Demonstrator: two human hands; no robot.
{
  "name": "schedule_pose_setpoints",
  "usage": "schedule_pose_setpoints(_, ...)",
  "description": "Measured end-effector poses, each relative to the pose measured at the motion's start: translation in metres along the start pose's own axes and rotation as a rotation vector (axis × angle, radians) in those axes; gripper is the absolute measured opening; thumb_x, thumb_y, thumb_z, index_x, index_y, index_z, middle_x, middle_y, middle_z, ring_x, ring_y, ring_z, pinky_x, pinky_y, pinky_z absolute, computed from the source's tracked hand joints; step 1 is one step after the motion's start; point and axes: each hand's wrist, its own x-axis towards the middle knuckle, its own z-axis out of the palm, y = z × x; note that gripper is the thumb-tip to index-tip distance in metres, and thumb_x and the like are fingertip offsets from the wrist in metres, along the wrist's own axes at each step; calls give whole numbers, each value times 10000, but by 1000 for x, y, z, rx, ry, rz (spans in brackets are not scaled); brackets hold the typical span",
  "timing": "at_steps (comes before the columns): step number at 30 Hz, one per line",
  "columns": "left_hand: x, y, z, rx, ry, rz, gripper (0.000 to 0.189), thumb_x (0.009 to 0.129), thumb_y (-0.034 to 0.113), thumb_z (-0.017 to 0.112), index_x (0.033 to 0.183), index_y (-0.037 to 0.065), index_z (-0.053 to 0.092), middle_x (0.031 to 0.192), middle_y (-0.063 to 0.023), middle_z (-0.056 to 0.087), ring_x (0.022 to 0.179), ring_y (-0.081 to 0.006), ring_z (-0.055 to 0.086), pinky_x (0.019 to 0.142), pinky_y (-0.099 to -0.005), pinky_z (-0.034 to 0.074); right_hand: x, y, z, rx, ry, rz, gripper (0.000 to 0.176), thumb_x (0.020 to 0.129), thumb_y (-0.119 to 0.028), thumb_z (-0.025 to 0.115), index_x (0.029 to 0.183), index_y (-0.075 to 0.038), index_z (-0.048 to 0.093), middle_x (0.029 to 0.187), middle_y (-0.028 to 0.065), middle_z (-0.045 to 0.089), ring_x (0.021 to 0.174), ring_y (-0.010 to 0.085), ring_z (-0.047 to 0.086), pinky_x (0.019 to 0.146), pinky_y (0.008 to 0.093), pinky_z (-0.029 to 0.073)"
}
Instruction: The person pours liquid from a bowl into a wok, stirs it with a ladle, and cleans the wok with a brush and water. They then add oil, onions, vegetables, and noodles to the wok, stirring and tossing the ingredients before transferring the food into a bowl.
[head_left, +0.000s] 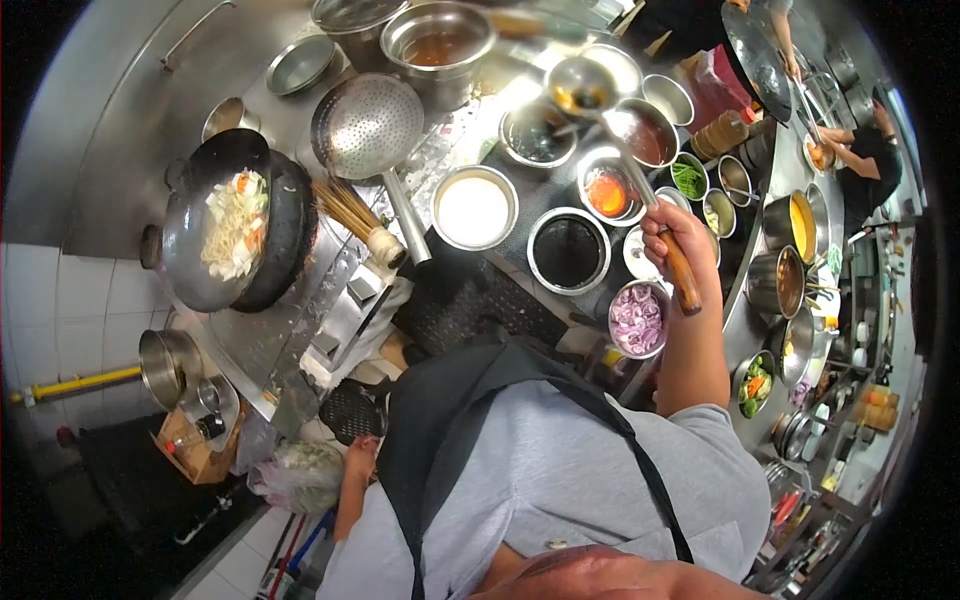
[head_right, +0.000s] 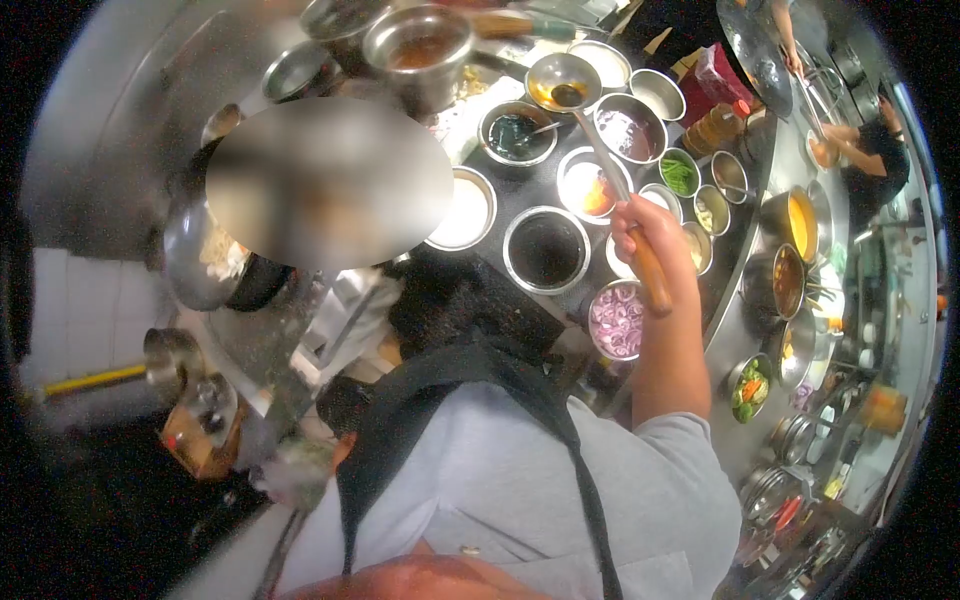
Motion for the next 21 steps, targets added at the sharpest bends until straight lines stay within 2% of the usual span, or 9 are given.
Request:
schedule_pose_setpoints(3,18,-31,5,80,2,13,286,921,241,610,1096,32,695,1044,-103,724,955,-213,680,863,-321,511,-13,-3,10,-65,25,-31,348,971,-145,544,1282,10,557,696,-19,479,437,50,408,379,208,315)
schedule_pose_setpoints(4,25,-45,8,116,-14,75,327,915,283,616,1114,35,693,1076,-120,723,992,-245,683,880,-343,511,-16,6,21,-280,351,-155,361,968,-141,531,1296,7,559,675,-35,461,414,43,391,358,202,292)
schedule_pose_setpoints(6,61,-126,25,357,45,286,438,893,390,637,1161,47,686,1111,-142,720,1067,-318,676,933,-386,505,-21,-8,40,-216,-11,-36,412,956,-157,511,1332,7,546,666,-44,452,391,34,371,342,192,282)
schedule_pose_setpoints(7,43,-88,23,147,38,0,498,873,443,647,1168,43,683,1118,-170,714,1090,-340,665,951,-398,502,-24,-9,62,-212,-49,-15,437,941,-159,526,1345,10,538,666,-40,450,378,38,360,335,192,284)
schedule_pose_setpoints(10,28,-57,18,14,137,-97,434,864,396,669,1110,39,694,1057,-171,729,1029,-322,691,905,-384,525,-15,-1,108,-251,-221,14,483,925,-147,560,1374,23,504,658,-27,442,366,50,366,322,200,288)
schedule_pose_setpoints(13,22,-30,5,-65,435,-55,364,867,353,675,1064,48,706,987,-155,738,967,-296,708,869,-373,537,4,13,167,-390,-341,62,507,915,-155,569,1381,31,497,657,-12,464,377,65,405,337,214,324)
schedule_pose_setpoints(18,59,-65,-7,-237,462,-19,319,869,322,673,1050,62,716,945,-147,737,928,-273,713,840,-363,542,35,59,290,-876,-437,-77,486,873,-93,588,1341,30,543,681,-4,525,401,80,440,370,241,372)
schedule_pose_setpoints(20,65,-75,-14,-336,430,-27,313,868,314,674,1053,65,715,946,-148,736,923,-270,713,837,-361,543,43,76,336,-1221,-431,-228,534,842,-154,607,1351,6,572,897,117,691,745,213,666,675,336,536)
schedule_pose_setpoints(21,65,-76,-19,-294,421,-47,299,869,300,674,1045,62,714,948,-146,736,920,-267,714,836,-359,542,59,90,344,-1276,-481,-366,558,851,-171,611,1381,-9,547,1012,177,692,870,270,678,779,370,529)
